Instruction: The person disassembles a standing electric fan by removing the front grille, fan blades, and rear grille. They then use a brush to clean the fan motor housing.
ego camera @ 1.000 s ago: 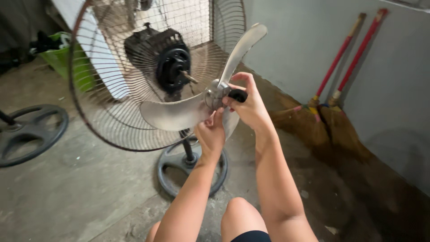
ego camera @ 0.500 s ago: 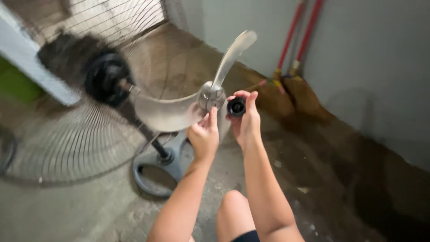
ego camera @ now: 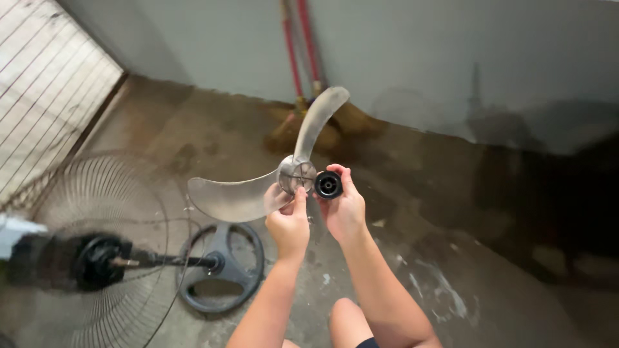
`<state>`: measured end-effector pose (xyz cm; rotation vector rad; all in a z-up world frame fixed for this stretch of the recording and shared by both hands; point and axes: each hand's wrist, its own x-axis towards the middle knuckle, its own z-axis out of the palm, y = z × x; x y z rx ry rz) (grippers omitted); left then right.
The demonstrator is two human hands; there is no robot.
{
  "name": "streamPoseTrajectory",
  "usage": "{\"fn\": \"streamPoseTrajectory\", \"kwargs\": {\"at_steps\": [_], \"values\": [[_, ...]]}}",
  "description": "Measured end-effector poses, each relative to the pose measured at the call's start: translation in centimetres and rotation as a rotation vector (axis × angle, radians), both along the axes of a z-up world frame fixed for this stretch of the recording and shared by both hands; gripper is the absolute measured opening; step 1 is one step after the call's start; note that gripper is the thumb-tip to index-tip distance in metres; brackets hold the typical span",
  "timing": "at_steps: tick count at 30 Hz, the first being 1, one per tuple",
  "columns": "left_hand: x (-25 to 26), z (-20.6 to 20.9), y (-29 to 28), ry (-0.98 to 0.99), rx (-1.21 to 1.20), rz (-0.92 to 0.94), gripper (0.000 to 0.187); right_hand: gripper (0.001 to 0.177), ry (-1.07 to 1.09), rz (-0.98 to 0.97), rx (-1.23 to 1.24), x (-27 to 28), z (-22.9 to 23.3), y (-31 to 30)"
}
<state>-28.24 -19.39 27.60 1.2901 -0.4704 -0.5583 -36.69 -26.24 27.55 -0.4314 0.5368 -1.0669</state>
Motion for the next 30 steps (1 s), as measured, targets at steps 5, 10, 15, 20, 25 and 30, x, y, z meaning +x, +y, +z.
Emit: {"fn": "streamPoseTrajectory", "kwargs": {"at_steps": [5,10,15,20,25,30], "values": [[-7.8,8.8,-2.0,-0.011,-0.049,-0.18,0.041,0.033,-0.007,-0.129,0.043,-9.1,8.6,-0.7],[-15.3,15.5,-2.3,-0.094,-0.128,-0.335,0.028,0.033,-0.025,-0.245,0.041,-17.5,15.6,0.2],[-22.3,19.3,-1.5,-0.12,-0.133,-0.525,0.04,0.034,-0.091,-0.362,0.015,-25.6,19.4,2.7],[-30.3,20.7,-0.8,-0.174,-0.083,-0.622,0.044,0.032,-0.085,-0.511,0.056,-33.7,20.8,5.5],[-40.4,21.0,-0.7,-0.152,-0.104,-0.741,0.043,0.034,-0.14,-0.64,0.091,-44.3,20.1,6.9],[-52.3,21.8,-2.4,-0.156,-0.072,-0.807,0.043,0.034,-0.169,-0.706,0.03,-56.6,18.5,5.6]]}}
